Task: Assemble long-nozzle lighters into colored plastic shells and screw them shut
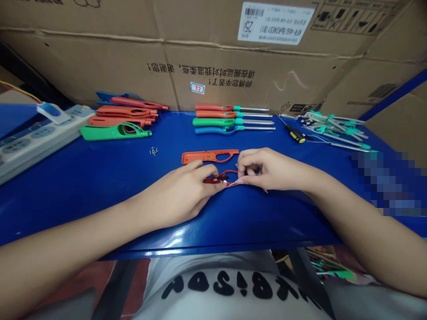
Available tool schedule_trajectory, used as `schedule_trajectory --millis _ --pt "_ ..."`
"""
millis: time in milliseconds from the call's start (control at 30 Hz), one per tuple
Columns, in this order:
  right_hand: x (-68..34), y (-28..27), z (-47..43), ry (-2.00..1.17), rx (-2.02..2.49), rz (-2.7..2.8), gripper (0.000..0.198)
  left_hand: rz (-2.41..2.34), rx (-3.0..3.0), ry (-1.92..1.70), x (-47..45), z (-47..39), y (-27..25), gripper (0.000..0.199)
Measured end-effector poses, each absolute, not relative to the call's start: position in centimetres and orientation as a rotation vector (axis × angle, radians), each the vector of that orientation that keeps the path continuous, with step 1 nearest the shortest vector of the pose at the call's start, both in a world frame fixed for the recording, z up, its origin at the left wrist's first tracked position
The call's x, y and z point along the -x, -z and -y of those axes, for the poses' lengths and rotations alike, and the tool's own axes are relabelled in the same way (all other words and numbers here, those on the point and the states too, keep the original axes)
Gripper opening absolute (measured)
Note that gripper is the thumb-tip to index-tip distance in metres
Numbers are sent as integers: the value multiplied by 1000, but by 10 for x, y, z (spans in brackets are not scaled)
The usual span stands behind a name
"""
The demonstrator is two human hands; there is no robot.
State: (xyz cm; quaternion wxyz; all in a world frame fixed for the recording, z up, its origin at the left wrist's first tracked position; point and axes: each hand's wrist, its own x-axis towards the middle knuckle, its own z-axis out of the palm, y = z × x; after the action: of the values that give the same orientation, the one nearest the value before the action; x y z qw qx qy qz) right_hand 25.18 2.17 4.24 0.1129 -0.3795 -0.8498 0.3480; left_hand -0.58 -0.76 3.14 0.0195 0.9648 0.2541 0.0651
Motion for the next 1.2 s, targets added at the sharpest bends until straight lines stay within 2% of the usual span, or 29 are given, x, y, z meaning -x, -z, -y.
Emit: schedule_trajectory --millis 333,500,667,867,1033,1200 --pt "-252 -37 -25 -1307 1304 2318 23 -763 -2967 -273 6 8 -30 38" --pt "-253 -37 -26 -1234 1296 2358 23 -762 -2941 -264 5 7 -30 36" --pt "-254 -39 -25 -1303 1299 2336 22 -770 -2917 -278 5 8 -30 36" --pt "-252 -43 -22 -1122 1244 2444 20 -767 -2916 -293 5 8 -29 35" --pt "-254 -44 -25 -1233 1264 2409 23 -778 -2907 -274 6 9 -29 37" --pt "-251 -48 -23 -1216 1347 2414 17 -777 -2912 -269 6 8 -29 38"
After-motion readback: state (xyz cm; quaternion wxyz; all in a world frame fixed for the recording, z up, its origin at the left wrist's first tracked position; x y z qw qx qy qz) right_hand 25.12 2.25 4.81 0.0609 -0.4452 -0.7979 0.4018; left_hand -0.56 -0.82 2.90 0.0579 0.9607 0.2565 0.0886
